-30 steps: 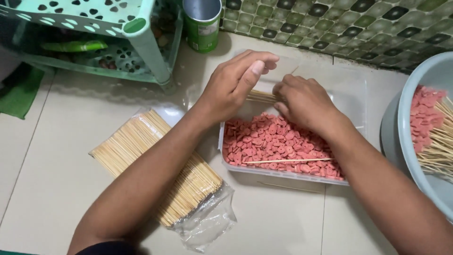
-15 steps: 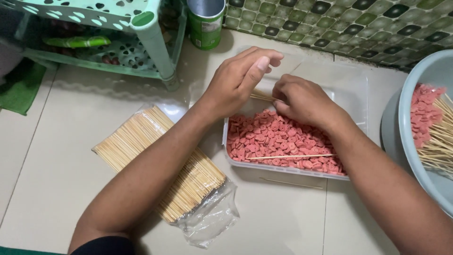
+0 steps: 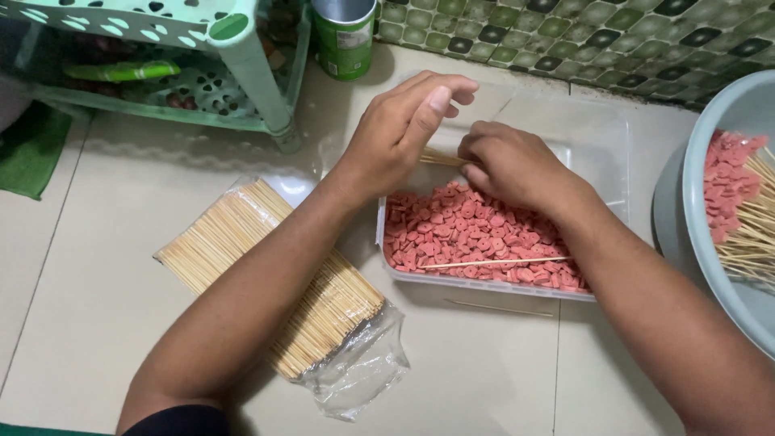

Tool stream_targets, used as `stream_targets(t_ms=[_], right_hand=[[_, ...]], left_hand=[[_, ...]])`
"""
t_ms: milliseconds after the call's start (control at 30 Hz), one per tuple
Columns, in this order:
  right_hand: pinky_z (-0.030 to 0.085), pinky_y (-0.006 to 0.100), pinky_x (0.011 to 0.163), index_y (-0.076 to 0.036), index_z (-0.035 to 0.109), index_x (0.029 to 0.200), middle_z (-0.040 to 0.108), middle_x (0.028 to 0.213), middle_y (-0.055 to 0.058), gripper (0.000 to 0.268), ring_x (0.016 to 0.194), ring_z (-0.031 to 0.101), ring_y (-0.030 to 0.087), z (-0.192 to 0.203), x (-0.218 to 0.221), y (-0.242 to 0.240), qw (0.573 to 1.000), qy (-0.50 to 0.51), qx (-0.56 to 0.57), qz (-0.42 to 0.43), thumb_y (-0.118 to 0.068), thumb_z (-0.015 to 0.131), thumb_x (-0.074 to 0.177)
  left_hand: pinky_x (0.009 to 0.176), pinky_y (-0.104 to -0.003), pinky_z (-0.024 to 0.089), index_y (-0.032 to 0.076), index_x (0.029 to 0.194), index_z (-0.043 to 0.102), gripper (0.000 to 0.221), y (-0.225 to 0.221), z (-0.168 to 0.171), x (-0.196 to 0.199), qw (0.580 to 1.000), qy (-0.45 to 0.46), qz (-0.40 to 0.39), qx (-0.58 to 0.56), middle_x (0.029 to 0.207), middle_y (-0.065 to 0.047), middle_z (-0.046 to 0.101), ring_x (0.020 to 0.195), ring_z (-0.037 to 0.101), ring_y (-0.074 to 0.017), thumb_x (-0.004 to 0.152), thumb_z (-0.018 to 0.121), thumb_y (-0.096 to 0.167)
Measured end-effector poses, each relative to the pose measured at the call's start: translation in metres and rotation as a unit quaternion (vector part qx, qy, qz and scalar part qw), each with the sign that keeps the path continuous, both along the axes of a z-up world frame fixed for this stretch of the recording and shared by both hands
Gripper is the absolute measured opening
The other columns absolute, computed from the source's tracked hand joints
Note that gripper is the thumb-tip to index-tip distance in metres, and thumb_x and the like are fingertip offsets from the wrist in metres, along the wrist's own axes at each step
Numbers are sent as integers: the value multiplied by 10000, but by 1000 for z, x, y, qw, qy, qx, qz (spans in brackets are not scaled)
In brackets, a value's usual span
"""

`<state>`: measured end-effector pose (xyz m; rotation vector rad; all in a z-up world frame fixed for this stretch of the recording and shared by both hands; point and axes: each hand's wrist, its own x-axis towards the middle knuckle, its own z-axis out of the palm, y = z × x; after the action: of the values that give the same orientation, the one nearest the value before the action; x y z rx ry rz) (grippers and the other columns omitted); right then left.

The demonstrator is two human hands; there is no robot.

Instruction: Skewering small pieces of diced pink food onto wooden sticks.

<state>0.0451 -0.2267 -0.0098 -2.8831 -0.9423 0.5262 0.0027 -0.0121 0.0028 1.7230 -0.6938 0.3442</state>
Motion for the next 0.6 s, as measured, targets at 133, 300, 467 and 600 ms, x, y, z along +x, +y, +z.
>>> stream_targets(t_ms=[133, 300, 467, 600], right_hand=[[570, 463, 742, -84, 686, 1111, 668, 1107, 102, 227, 1003, 634, 298, 4, -2, -2, 1000, 1, 4, 10, -249, 580, 996], [445, 471, 719, -143, 579, 1077, 719, 959, 145, 147, 832, 635, 368, 15, 0, -14, 995, 15, 92, -36, -265, 592, 997], [404, 380, 698, -156, 619, 1030, 680, 855, 50, 66, 751, 574, 229, 28, -3, -20, 985, 36, 157, -59, -196, 635, 981], [387, 344, 666, -151, 653, 1038, 669, 829, 15, 85, 704, 537, 178, 32, -5, -27, 973, 24, 217, -74, -222, 669, 995]], left_hand=[[876, -339, 545, 58, 1289, 606, 526, 0, -3, 3, 1000, -10, 12, -24, 1168, -132, 698, 1020, 706, -241, 1119, 266, 421], [938, -325, 574, 50, 1257, 615, 386, 2, 2, 3, 990, -4, 67, -122, 1164, -114, 689, 1079, 684, -217, 1122, 348, 294], [940, -319, 581, 72, 1226, 622, 250, 7, 7, 5, 984, -5, 135, -113, 1146, -90, 700, 1068, 688, -203, 1085, 443, 175], [906, -302, 591, 103, 1235, 626, 280, 6, 8, 3, 979, 38, 156, -127, 1149, -85, 716, 1087, 705, -190, 1084, 412, 203]])
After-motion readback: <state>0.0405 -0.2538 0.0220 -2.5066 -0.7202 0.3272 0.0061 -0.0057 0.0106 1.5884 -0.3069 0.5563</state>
